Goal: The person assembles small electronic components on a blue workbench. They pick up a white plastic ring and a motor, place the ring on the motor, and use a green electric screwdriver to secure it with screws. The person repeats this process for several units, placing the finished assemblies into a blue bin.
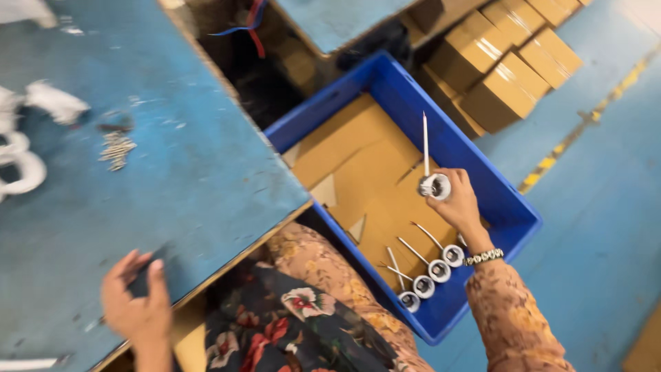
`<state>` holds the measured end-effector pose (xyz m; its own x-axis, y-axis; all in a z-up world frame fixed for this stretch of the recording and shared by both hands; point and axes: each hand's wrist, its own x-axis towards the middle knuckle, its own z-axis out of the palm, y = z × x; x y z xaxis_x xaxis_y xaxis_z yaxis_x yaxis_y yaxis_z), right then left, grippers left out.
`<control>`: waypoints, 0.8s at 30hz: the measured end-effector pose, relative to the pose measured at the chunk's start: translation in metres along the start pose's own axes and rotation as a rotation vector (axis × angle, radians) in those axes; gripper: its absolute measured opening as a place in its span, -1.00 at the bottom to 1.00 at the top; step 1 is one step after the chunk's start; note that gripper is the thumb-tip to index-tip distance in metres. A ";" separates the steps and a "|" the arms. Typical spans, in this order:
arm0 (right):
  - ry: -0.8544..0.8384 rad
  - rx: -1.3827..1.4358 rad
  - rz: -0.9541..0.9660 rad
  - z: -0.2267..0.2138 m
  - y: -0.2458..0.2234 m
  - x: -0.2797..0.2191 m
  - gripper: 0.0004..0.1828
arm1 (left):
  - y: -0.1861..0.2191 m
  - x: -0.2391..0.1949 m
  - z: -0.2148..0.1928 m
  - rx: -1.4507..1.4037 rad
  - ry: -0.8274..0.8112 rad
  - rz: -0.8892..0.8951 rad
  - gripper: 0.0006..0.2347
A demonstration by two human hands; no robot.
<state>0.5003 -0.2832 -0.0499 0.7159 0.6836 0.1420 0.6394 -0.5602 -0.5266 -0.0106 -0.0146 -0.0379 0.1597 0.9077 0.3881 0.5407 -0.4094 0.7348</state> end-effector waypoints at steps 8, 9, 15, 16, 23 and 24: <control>-0.155 -0.490 0.109 0.019 0.216 -0.039 -0.41 | -0.046 -0.018 -0.010 0.302 -0.132 0.107 -0.77; -0.170 -0.530 0.122 0.023 0.232 -0.045 -0.43 | -0.054 -0.018 -0.011 0.291 -0.145 0.100 -0.77; -0.115 -0.588 0.151 0.044 0.283 -0.058 -0.46 | -0.085 -0.030 -0.015 0.196 -0.160 -0.003 -0.74; -0.124 -0.588 0.182 0.048 0.288 -0.057 -0.48 | -0.088 -0.033 -0.015 0.174 -0.153 -0.027 -0.74; -0.396 -0.512 0.488 0.059 0.310 -0.048 -0.56 | -0.081 -0.028 -0.014 0.239 -0.152 0.029 -0.74; -0.422 -0.502 0.480 0.062 0.310 -0.043 -0.53 | -0.075 -0.028 -0.014 0.220 -0.147 0.017 -0.74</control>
<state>0.6503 -0.4578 -0.2711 0.8420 0.3779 -0.3850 0.4108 -0.9117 0.0036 -0.0675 -0.0105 -0.0960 0.2798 0.9110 0.3030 0.7011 -0.4094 0.5838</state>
